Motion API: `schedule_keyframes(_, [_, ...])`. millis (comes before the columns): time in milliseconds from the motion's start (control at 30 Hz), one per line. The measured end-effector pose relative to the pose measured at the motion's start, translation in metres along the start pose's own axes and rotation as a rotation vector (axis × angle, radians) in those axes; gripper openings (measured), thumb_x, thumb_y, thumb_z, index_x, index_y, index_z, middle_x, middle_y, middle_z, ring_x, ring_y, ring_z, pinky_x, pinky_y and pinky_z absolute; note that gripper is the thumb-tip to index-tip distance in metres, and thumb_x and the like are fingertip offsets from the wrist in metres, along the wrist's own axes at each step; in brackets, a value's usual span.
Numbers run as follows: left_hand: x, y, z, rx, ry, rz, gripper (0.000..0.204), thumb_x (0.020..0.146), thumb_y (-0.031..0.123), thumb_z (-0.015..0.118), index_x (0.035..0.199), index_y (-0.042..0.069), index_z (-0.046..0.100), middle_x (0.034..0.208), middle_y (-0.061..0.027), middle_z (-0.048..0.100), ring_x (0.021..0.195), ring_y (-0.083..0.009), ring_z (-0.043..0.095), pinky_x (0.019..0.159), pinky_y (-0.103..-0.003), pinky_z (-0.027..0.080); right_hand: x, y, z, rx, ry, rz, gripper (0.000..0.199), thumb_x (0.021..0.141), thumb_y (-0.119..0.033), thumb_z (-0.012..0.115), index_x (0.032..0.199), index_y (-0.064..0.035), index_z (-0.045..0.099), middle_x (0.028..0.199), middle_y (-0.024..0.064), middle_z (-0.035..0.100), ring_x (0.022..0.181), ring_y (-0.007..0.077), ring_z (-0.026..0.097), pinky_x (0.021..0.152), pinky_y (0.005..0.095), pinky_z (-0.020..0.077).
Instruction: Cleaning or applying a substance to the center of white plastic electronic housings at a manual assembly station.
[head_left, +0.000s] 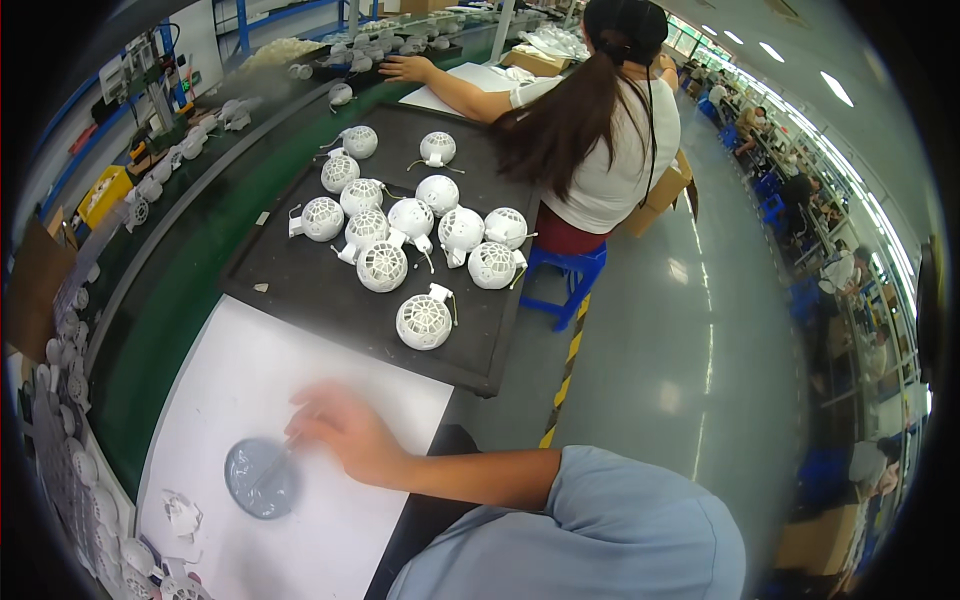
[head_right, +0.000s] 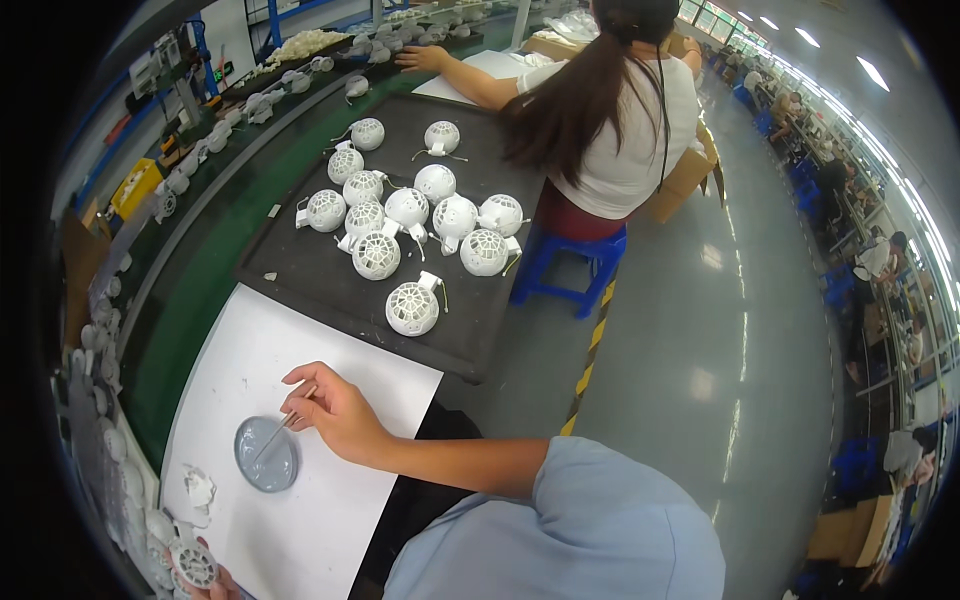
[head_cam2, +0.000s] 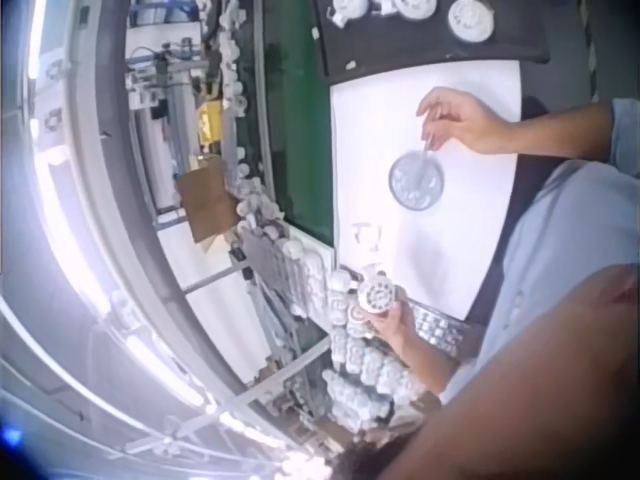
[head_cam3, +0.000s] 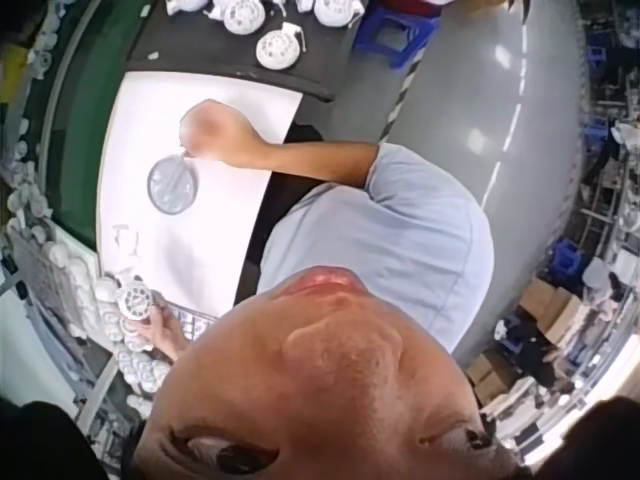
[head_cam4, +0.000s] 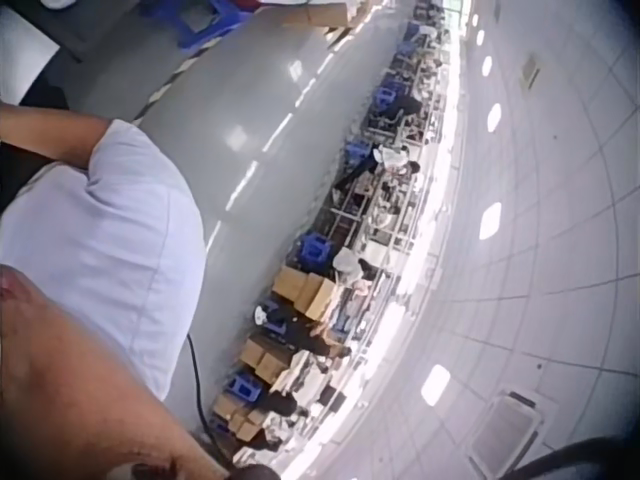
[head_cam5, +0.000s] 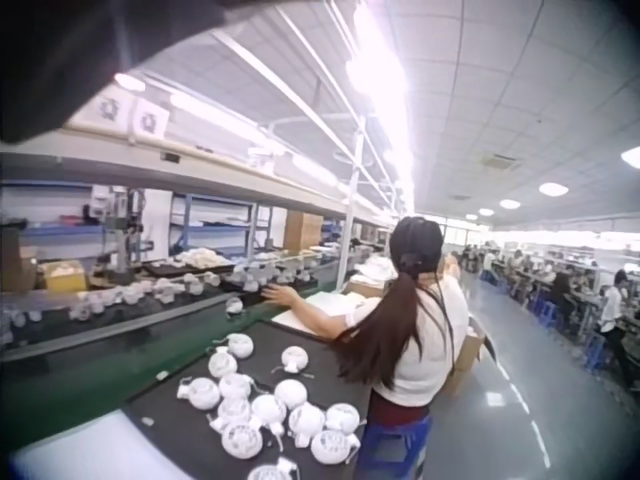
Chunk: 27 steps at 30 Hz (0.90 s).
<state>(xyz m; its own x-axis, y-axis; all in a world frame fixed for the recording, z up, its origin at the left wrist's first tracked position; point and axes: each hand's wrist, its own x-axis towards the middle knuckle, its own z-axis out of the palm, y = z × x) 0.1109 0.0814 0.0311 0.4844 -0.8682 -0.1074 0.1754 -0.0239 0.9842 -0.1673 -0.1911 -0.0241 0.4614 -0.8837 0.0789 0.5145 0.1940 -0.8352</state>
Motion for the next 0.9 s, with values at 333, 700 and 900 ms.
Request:
schedule_keyframes(333, [-0.041,-0.023,0.086,-0.738,-0.179,0.136,0.053,0.075,0.026,0.069,0.115,-0.002,0.048,0.113,-0.0088,0.052,0.094,-0.0236,0.045,0.080,-0.039,0.036,-0.004,0.006,0.010,0.010,-0.091,-0.048,0.023,0.090,0.001,0.044,0.112,-0.0005,0.043,0.096,0.0127,0.056,0.092,0.0204,0.058,0.082,0.0334,0.0485])
schedule_keyframes(700, [-0.004,-0.058,0.101,0.206,0.146,0.118,0.048,0.080,0.048,0.046,0.101,0.005,0.048,0.083,-0.0070,0.041,0.089,-0.0260,0.035,0.086,-0.042,0.029,0.000,-0.008,0.013,-0.154,-0.179,-0.162,0.022,0.091,0.004,0.040,0.113,0.0002,0.042,0.100,0.0116,0.055,0.096,0.0196,0.057,0.084,0.0327,0.0468])
schedule_keyframes(900, [0.009,-0.043,0.151,-0.636,0.013,0.243,0.029,0.083,0.036,0.041,0.094,0.010,0.047,0.080,-0.0057,0.038,0.080,-0.0220,0.033,0.079,-0.036,0.030,0.000,-0.006,0.016,-0.225,-0.209,-0.231,0.025,0.091,0.004,0.038,0.115,-0.0001,0.041,0.101,0.0111,0.055,0.096,0.0190,0.057,0.085,0.0317,0.0452])
